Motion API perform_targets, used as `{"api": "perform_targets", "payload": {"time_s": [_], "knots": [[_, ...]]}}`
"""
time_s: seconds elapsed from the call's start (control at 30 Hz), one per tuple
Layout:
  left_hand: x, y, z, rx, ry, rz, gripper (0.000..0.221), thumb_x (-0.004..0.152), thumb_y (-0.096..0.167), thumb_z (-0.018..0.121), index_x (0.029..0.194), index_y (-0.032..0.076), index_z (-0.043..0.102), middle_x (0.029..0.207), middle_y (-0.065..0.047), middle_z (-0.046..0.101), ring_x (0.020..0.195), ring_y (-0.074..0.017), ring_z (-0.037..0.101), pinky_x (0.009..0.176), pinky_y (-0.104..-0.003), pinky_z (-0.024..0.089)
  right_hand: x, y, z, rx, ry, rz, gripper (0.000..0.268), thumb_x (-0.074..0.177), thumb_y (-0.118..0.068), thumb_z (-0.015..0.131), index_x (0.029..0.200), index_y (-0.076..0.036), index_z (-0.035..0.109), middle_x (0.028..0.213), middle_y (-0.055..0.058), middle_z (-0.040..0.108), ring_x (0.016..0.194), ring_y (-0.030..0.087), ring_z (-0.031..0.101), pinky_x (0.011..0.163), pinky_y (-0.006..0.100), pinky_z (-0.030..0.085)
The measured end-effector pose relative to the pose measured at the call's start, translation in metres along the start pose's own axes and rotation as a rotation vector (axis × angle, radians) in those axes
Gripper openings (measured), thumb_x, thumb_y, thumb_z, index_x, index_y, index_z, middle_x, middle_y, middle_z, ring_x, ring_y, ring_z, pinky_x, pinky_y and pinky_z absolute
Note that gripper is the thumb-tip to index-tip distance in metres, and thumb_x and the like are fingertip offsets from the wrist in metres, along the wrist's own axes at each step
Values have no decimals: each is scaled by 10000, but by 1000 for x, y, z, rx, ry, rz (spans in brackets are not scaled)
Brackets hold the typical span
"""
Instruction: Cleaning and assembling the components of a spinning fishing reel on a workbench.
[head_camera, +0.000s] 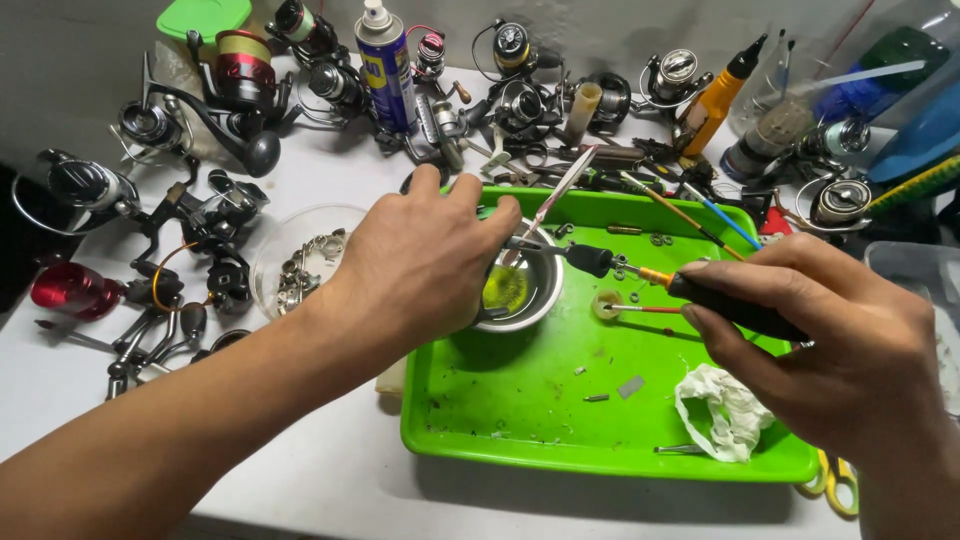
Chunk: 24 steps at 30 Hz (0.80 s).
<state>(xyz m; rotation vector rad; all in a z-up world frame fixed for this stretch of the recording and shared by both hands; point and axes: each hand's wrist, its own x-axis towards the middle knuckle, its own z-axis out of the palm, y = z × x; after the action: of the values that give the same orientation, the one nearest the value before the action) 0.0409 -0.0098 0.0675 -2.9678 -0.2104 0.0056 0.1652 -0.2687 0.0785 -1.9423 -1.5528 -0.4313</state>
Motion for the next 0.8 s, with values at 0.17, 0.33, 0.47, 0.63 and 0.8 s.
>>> {"api": "perform_targets", "payload": {"time_s": [0.17, 0.33, 0.47, 0.63, 0.8], "knots": [[-1, -1, 11, 46, 76, 6, 509, 847, 119, 545, 1355, 145, 556, 960, -124, 615, 842, -376, 609, 458, -435, 581, 6, -2, -2, -65, -63, -50, 222, 914, -105, 783, 1125, -42, 754, 944, 105, 707, 801, 211, 653, 737, 313, 524], [-1, 1, 13, 42, 22, 1, 517, 866, 115, 536, 1383, 139, 540, 957, -126, 616, 823, -363, 607, 462, -431, 582, 11, -8, -5, -110, -97, -126, 225, 925, -97, 768, 1142, -44, 745, 896, 102, 678, 754, 236, 630, 738, 347, 527], [-2, 5, 14, 80, 52, 19, 321, 884, 99, 526, 1197, 129, 591, 889, -120, 618, 783, -360, 606, 432, -415, 560, 17, -8, -9, -200, -145, -215, 198, 944, -166, 749, 1130, -100, 746, 915, 72, 667, 806, 267, 640, 767, 395, 529], [-4, 9, 14, 75, -4, 34, 304, 853, 86, 543, 1154, 115, 573, 873, -122, 605, 772, -362, 602, 450, -415, 558, 26, -5, -11, -292, -248, -305, 160, 970, -236, 694, 1088, -129, 717, 907, 44, 663, 742, 271, 632, 681, 385, 508], [-2, 13, 16, 119, -111, 43, 287, 860, 149, 541, 1142, 126, 590, 883, -133, 638, 740, -366, 620, 507, -422, 531, 31, -8, 1, -725, -370, -343, 164, 949, -283, 647, 1104, -241, 677, 721, -14, 598, 613, 238, 619, 554, 402, 511]]}}
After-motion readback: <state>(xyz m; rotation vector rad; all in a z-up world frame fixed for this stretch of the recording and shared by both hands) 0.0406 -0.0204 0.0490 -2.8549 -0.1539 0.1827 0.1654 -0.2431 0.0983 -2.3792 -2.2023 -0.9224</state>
